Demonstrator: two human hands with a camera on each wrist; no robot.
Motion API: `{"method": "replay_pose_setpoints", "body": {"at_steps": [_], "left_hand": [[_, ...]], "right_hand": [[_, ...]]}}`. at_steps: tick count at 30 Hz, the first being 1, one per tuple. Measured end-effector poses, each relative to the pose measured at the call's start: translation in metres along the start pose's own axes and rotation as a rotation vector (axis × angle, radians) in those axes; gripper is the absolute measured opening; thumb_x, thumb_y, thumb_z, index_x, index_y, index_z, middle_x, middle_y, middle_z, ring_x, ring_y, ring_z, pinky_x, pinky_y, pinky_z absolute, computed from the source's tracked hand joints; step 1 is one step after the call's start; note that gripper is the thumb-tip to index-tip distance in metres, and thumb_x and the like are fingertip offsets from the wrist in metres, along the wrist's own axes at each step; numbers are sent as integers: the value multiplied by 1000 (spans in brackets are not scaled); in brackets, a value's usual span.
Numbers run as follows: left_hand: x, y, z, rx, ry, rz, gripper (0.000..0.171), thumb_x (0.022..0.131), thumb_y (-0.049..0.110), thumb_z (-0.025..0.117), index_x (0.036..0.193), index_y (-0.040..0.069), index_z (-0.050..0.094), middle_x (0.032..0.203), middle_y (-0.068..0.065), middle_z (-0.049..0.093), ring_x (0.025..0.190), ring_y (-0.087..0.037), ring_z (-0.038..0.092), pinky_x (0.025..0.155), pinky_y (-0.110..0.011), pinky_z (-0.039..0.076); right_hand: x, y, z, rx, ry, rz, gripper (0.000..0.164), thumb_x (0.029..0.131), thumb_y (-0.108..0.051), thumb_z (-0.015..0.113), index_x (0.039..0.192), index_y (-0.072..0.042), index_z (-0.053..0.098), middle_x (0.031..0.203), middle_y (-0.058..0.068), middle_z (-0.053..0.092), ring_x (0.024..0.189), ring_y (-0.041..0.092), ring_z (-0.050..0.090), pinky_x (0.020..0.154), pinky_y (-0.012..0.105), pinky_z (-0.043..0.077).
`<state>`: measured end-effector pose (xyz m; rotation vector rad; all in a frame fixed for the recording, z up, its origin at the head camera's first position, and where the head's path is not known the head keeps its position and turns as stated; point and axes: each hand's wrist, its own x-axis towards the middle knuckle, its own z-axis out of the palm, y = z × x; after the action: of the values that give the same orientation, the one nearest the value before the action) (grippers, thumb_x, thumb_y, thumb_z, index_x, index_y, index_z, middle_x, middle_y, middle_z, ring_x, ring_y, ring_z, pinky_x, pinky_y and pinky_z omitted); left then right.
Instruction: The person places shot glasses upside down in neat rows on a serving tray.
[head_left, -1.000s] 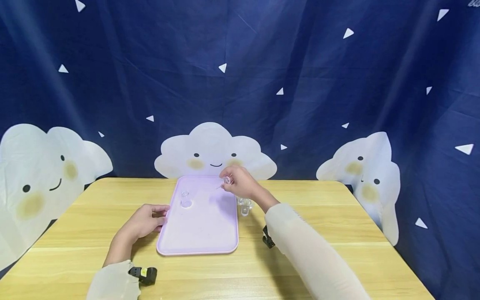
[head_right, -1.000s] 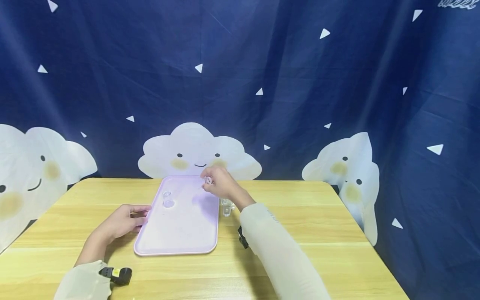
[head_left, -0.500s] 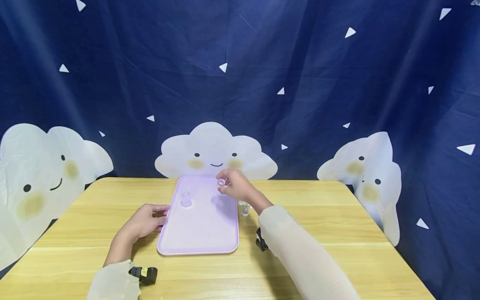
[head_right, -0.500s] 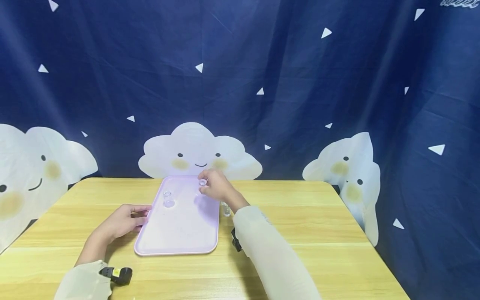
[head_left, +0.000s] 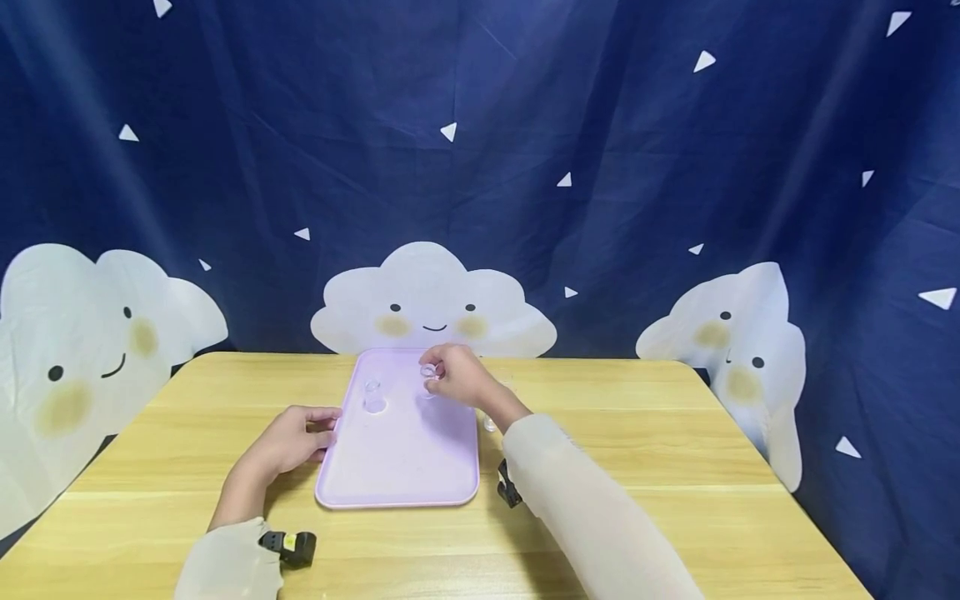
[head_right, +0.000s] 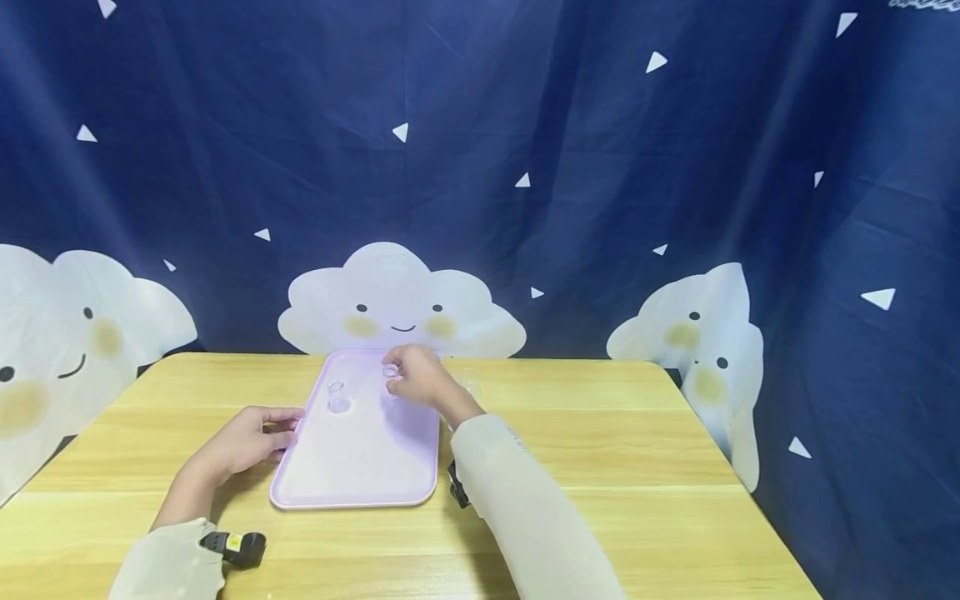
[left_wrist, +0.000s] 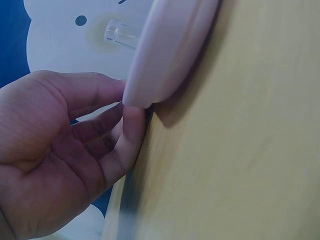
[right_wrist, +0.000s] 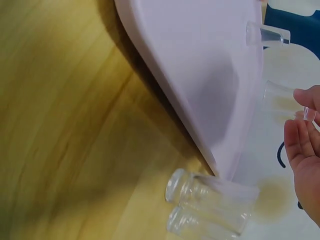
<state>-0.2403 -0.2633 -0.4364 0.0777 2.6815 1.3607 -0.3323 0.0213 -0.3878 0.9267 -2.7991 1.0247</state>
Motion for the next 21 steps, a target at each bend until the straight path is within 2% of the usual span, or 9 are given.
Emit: {"method": "replay_pose_setpoints", "body": {"at_steps": [5,12,21], "left_hand": [[0,1,0,-1,-1,-4,44,94,-3,62,138,-10,57,125,-28,63,98,-25,64,76,-34,63],[-1,3,-1,-1,-3,-5,44,95,-3,62,137,-11,57,128,-29,62,101,-27,65,77,-35,63],[-1,2,-1,1,-3,-8,43,95,-4,62,137,-11,57,127,-28,63,98,-25,64,76,-34,63]], "right_hand": [[2,-4,8,12,-9,23,34,86,-2,77,119,0,71,102,6,70,88,12,60,79,20,52],[5,-7,18,15,-11,12,33,85,-2,77,118,2,71,102,6,71,89,13,62,81,20,53],[7,-13,27,11,-13,23,35,87,-2,76,122,1,70,106,8,70,92,13,63,82,20,53]]}}
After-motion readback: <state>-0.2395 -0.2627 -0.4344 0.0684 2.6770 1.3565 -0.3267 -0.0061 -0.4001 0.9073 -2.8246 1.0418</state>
